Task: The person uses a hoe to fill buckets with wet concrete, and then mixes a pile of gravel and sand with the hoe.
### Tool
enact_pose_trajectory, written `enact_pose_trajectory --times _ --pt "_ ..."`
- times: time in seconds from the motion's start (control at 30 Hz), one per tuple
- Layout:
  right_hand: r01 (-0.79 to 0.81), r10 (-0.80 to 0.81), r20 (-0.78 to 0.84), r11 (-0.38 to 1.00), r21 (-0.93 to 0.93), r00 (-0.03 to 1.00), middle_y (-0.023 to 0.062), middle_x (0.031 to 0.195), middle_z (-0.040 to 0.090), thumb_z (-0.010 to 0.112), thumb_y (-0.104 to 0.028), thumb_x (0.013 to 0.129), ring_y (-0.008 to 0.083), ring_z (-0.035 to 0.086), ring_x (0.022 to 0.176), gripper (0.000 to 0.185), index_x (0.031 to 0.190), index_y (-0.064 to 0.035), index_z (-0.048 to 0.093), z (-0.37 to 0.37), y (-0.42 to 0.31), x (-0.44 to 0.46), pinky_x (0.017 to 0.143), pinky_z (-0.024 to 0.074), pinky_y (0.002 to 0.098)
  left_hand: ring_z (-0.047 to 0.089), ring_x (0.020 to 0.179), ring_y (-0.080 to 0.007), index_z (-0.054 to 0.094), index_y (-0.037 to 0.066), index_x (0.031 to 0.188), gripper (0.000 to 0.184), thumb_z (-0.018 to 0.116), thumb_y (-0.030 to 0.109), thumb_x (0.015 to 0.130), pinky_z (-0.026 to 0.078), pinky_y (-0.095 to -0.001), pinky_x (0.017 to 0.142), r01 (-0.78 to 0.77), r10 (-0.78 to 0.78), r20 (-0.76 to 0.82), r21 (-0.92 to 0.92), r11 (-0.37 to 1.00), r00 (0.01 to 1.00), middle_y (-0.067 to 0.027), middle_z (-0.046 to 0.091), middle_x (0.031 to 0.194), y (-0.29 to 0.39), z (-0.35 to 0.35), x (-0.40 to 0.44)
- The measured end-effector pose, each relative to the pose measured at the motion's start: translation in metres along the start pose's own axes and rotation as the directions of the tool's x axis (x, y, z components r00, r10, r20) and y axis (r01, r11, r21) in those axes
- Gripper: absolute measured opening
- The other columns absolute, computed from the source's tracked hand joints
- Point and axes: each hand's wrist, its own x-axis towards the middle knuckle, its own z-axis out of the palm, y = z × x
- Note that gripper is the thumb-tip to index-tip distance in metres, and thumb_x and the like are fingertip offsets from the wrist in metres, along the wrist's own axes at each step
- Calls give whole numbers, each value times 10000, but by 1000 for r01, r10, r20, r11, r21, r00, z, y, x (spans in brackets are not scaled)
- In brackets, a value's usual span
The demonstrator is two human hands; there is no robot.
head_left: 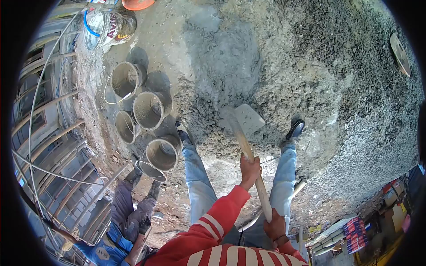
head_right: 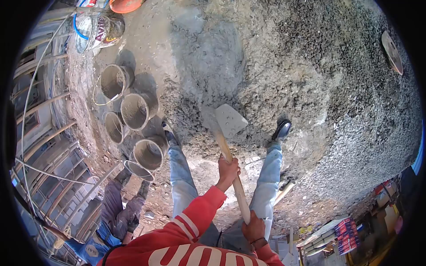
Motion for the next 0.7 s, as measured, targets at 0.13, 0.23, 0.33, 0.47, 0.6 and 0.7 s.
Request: enact_pose_trajectory --times 0.13,0.23,0.33,0.47,0.6,0.7 --pt "93 -94 3 991 94 996 270 787 642 663 -102 715 461 629 795 299 973 -6 545 26 -56 108 716 509 522 522 447 -145 477 2 961 166 590 51 850 444 -307 367 -26 30 -31 128 991 999 -69 538 670 30 -11 131" --pt "182 -182 -15 972 148 983 274 777 639 646 -81 716 464 630 770 308 988 19 540 33 -110 136 700 512 519 557 450 -180 475 -26 1054 251 591 47 844 466 -326 378 -134 139 -50 93 987 989 -96 561 658 92 -38 155" --pt "344 -331 -114 931 119 937 268 755 638 647 -88 726 462 631 742 325 1016 4 534 62 -173 173 673 518 519 579 448 -202 434 -48 1153 357 593 60 852 482 -333 386 -305 311 -61 87 948 948 -125 590 665 168 -98 186" --pt "474 -454 -149 867 150 878 298 830 635 644 -75 733 461 627 808 354 1056 17 533 103 -288 256 678 512 515 586 494 -193 466 -63 940 230 605 89 838 485 -338 430 -486 561 -259 302 820 786 -128 583 678 271 -175 257" --pt "551 -538 -122 824 129 834 299 797 631 654 -126 763 485 620 777 344 1022 23 483 123 -336 301 687 514 541 587 451 -228 512 -57 730 176 618 67 797 476 -366 410 -450 630 -276 501 739 726 -135 578 587 282 -254 413" --pt "477 -477 36 879 16 878 297 770 629 646 -144 776 482 629 756 377 1048 11 437 105 -308 268 692 518 548 630 522 -293 525 -98 726 220 611 101 760 509 -387 528 -366 589 -144 661 655 795 -157 596 561 217 -268 446"
